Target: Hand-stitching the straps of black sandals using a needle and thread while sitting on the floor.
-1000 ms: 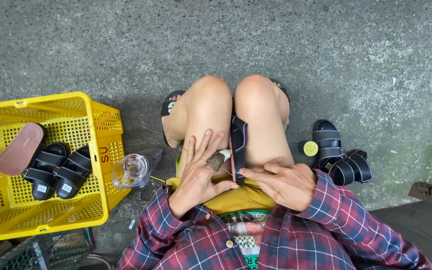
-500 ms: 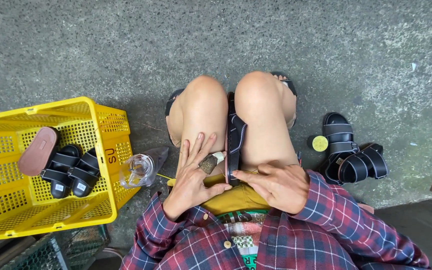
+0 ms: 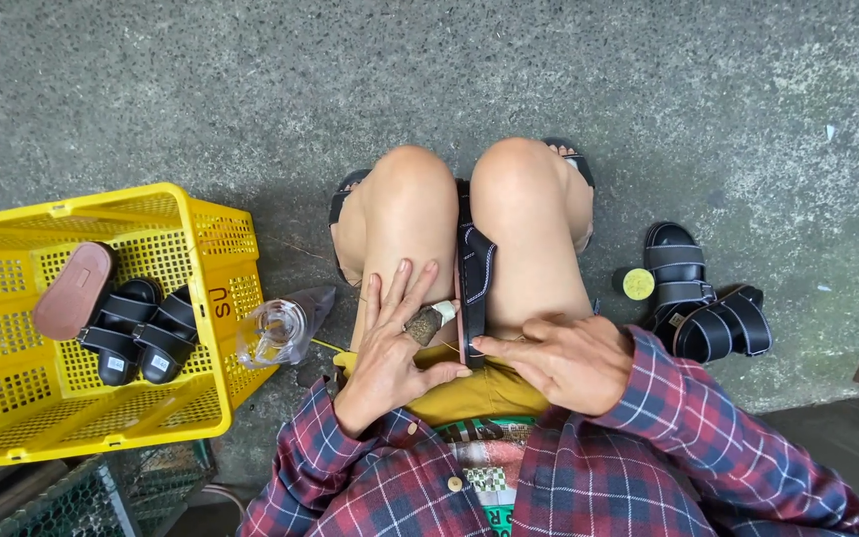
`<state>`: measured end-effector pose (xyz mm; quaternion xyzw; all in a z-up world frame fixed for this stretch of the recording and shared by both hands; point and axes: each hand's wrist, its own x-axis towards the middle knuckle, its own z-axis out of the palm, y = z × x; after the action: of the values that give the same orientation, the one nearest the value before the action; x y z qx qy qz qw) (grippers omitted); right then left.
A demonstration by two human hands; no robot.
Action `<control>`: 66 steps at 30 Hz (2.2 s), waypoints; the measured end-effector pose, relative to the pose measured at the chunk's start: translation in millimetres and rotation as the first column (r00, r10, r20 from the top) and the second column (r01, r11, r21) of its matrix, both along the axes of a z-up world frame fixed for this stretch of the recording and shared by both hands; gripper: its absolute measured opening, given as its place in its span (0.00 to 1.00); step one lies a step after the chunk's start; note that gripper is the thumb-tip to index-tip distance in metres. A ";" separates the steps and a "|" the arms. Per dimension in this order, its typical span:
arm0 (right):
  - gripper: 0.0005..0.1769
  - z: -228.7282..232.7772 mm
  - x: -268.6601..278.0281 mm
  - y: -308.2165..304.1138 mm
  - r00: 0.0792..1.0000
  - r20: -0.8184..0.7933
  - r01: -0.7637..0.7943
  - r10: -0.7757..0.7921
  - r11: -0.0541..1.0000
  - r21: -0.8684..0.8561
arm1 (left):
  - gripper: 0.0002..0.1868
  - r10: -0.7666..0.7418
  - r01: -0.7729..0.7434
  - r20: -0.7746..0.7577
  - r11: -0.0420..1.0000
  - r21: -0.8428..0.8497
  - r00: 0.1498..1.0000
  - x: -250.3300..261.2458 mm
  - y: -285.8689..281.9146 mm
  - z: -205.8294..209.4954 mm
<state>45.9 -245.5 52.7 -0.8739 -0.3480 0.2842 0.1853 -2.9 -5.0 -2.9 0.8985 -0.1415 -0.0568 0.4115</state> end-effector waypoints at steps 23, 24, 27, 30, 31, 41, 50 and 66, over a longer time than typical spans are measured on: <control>0.14 -28.1 -28.7 7.8 0.940 0.193 0.219 -0.281 0.932 0.290 | 0.25 0.081 -0.077 0.139 0.997 -0.031 0.987 -4.5 -15.2 18.7; 0.14 -28.1 -32.7 8.0 0.941 0.195 0.214 -0.276 0.933 0.290 | 0.25 0.085 -0.081 0.142 0.996 -0.032 0.986 -10.0 -9.1 21.9; 0.13 -27.7 -47.3 3.6 0.915 0.284 0.171 -0.286 0.913 0.371 | 0.14 -0.038 0.030 0.211 0.999 0.043 0.977 -28.7 3.3 26.3; 0.13 -27.7 -51.4 2.0 0.920 0.304 0.105 -0.248 0.902 0.420 | 0.11 -0.119 0.131 0.130 0.987 -0.093 0.984 -37.2 16.2 32.9; 0.14 -27.3 -52.6 1.4 0.912 0.324 0.097 -0.250 0.901 0.422 | 0.12 -0.186 0.163 -0.043 0.933 -0.321 0.982 -34.9 20.6 43.7; 0.13 -23.4 -37.4 -3.7 0.800 0.588 -0.134 -0.117 0.921 0.366 | 0.06 0.038 -0.013 0.070 0.945 -0.327 0.997 -21.1 -14.6 5.4; 0.18 -25.6 -30.9 -18.2 0.845 0.535 -0.126 0.005 0.974 0.191 | 0.12 -0.072 -0.027 -0.219 0.908 -0.417 0.973 -18.3 -2.3 2.4; 0.18 -22.5 -39.2 -27.7 0.999 0.025 0.020 -0.024 0.985 0.170 | 0.13 0.071 -0.242 0.529 0.935 0.261 0.846 21.6 24.6 -0.3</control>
<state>6.7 -273.2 30.2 -0.8625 -0.3638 0.2397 0.2576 18.7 19.6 -3.2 0.9439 -0.1598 0.1956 0.2125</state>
